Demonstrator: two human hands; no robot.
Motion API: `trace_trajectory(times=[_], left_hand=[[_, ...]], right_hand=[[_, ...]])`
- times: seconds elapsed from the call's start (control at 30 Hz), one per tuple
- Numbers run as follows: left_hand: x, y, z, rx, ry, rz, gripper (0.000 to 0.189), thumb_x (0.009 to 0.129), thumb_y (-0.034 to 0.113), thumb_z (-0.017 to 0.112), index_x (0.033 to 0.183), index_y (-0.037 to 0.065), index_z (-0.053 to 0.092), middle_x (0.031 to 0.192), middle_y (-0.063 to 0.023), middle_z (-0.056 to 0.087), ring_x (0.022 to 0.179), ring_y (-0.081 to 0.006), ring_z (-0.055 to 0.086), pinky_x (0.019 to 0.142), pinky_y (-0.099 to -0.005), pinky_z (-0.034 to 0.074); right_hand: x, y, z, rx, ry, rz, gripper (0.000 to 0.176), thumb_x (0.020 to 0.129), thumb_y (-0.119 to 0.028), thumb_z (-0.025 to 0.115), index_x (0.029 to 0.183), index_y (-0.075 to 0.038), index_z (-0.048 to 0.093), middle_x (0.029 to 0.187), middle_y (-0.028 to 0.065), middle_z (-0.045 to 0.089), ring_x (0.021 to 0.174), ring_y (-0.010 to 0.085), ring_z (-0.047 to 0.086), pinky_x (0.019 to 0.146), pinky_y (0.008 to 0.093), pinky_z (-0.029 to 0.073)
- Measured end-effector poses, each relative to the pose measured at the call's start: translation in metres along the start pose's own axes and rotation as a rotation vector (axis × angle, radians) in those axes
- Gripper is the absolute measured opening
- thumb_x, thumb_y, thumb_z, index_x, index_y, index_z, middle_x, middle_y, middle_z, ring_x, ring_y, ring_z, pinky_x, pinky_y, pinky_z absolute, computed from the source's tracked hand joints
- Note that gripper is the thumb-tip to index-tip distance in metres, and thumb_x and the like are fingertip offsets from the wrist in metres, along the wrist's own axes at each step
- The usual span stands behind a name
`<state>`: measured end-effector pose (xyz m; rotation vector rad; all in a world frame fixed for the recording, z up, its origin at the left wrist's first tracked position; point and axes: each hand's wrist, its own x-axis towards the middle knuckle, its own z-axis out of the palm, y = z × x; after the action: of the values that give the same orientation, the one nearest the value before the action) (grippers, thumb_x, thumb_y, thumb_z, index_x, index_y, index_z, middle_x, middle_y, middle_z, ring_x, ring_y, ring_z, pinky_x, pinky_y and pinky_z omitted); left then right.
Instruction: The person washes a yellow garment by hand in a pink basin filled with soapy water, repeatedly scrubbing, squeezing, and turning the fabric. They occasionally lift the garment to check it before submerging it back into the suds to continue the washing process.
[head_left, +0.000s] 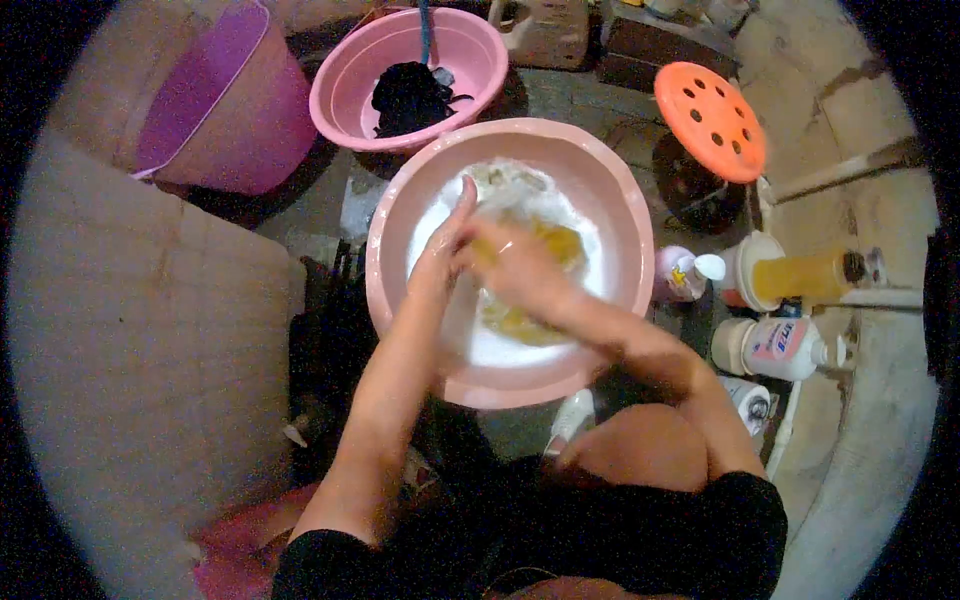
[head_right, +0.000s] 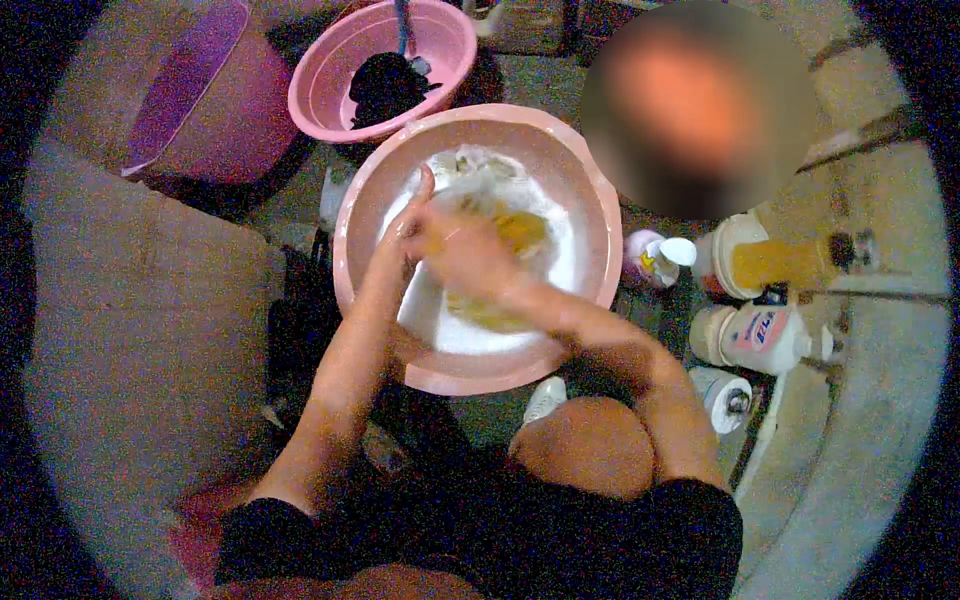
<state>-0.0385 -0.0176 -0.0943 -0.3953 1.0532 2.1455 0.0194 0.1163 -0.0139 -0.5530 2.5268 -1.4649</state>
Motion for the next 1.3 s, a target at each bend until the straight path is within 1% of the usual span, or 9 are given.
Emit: trace_trajectory(times=[0.33, 0.43, 0.53, 0.57, 0.73, 0.87, 1.0, 1.17, 1.3], left_hand=[[0.004, -0.092, 0.011, -0.380, 0.299, 0.169, 0.034, 0.097, 0.031, 0.043, 0.116, 0.004, 0.051, 0.109, -0.0108, 0.059, 0.096, -0.0232, 0.058, 0.084, -0.0364, 0.049], [-0.005, -0.086, -0.020, -0.253, 0.194, 0.363, 0.041, 0.097, 0.037, 0.039, 0.116, 0.003, 0.051, 0.111, -0.0121, 0.059, 0.099, -0.0238, 0.058, 0.087, -0.0379, 0.048], [0.006, -0.081, -0.054, -0.306, -0.570, 0.194, 0.043, 0.099, 0.037, 0.033, 0.116, 0.002, 0.051, 0.113, -0.0138, 0.057, 0.102, -0.0245, 0.056, 0.088, -0.0387, 0.048], [-0.007, -0.083, -0.004, -0.395, 0.220, 0.348, 0.042, 0.100, 0.034, 0.033, 0.119, 0.001, 0.049, 0.114, -0.0130, 0.057, 0.103, -0.0232, 0.056, 0.088, -0.0377, 0.048], [-0.017, -0.085, 0.029, -0.400, 0.281, 0.291, 0.051, 0.096, 0.042, 0.040, 0.121, -0.002, 0.048, 0.110, -0.0160, 0.059, 0.100, -0.0297, 0.059, 0.089, -0.0438, 0.049], [-0.027, -0.062, -0.001, -0.424, 0.075, 0.207, 0.052, 0.098, 0.043, 0.034, 0.115, -0.002, 0.052, 0.105, -0.0148, 0.060, 0.093, -0.0257, 0.061, 0.083, -0.0414, 0.051], [-0.026, -0.083, 0.043, -0.322, 0.198, 0.393, 0.043, 0.096, 0.040, 0.040, 0.113, 0.002, 0.052, 0.103, -0.0108, 0.062, 0.090, -0.0229, 0.061, 0.083, -0.0383, 0.050], [-0.050, -0.080, 0.067, 0.872, 0.042, 0.448, 0.030, 0.091, 0.030, 0.053, 0.096, 0.001, 0.057, 0.081, -0.0085, 0.061, 0.060, -0.0254, 0.059, 0.068, -0.0383, 0.049], [-0.019, -0.039, 0.010, 1.508, 0.620, 0.583, 0.050, 0.081, 0.033, 0.064, 0.119, 0.003, 0.052, 0.116, -0.0246, 0.054, 0.111, -0.0352, 0.050, 0.086, -0.0452, 0.043]], right_hand=[[0.016, 0.092, 0.021, -0.423, 0.212, 0.212, 0.029, 0.084, -0.029, 0.055, 0.080, -0.003, 0.066, 0.078, 0.0202, 0.065, 0.071, 0.0356, 0.062, 0.068, 0.0436, 0.049], [-0.025, 0.025, 0.057, -0.102, 0.296, -0.402, 0.021, 0.080, -0.025, 0.056, 0.078, -0.005, 0.064, 0.075, 0.0176, 0.064, 0.068, 0.0339, 0.062, 0.062, 0.0423, 0.049], [-0.019, 0.061, 0.065, -0.074, 0.210, -0.585, 0.022, 0.078, -0.022, 0.060, 0.076, -0.001, 0.062, 0.075, 0.0190, 0.062, 0.069, 0.0328, 0.060, 0.062, 0.0408, 0.048], [0.002, 0.078, 0.048, -0.392, 0.179, -0.321, 0.023, 0.078, -0.024, 0.059, 0.073, -0.001, 0.062, 0.072, 0.0193, 0.061, 0.068, 0.0327, 0.060, 0.062, 0.0409, 0.048], [0.001, 0.079, 0.032, -0.254, 0.365, 0.160, 0.021, 0.078, -0.023, 0.057, 0.069, -0.004, 0.061, 0.067, 0.0189, 0.059, 0.064, 0.0340, 0.059, 0.060, 0.0425, 0.046], [-0.047, 0.041, 0.071, -0.075, 0.258, -0.566, 0.008, 0.073, -0.017, 0.062, 0.074, -0.008, 0.061, 0.074, 0.0166, 0.060, 0.067, 0.0344, 0.059, 0.059, 0.0430, 0.046], [0.002, 0.087, -0.002, -0.109, 0.327, 0.252, 0.041, 0.089, -0.036, 0.044, 0.077, -0.002, 0.063, 0.073, 0.0221, 0.063, 0.074, 0.0377, 0.062, 0.068, 0.0461, 0.050], [0.013, 0.181, -0.054, -0.371, 0.160, 0.419, 0.034, 0.083, -0.031, 0.058, 0.100, -0.002, 0.062, 0.092, 0.0239, 0.064, 0.091, 0.0341, 0.062, 0.082, 0.0405, 0.047], [0.000, 0.135, -0.025, 0.049, 0.066, 0.367, 0.061, 0.081, -0.036, 0.063, 0.130, -0.005, 0.042, 0.111, 0.0237, 0.059, 0.098, 0.0343, 0.060, 0.085, 0.0408, 0.046]])
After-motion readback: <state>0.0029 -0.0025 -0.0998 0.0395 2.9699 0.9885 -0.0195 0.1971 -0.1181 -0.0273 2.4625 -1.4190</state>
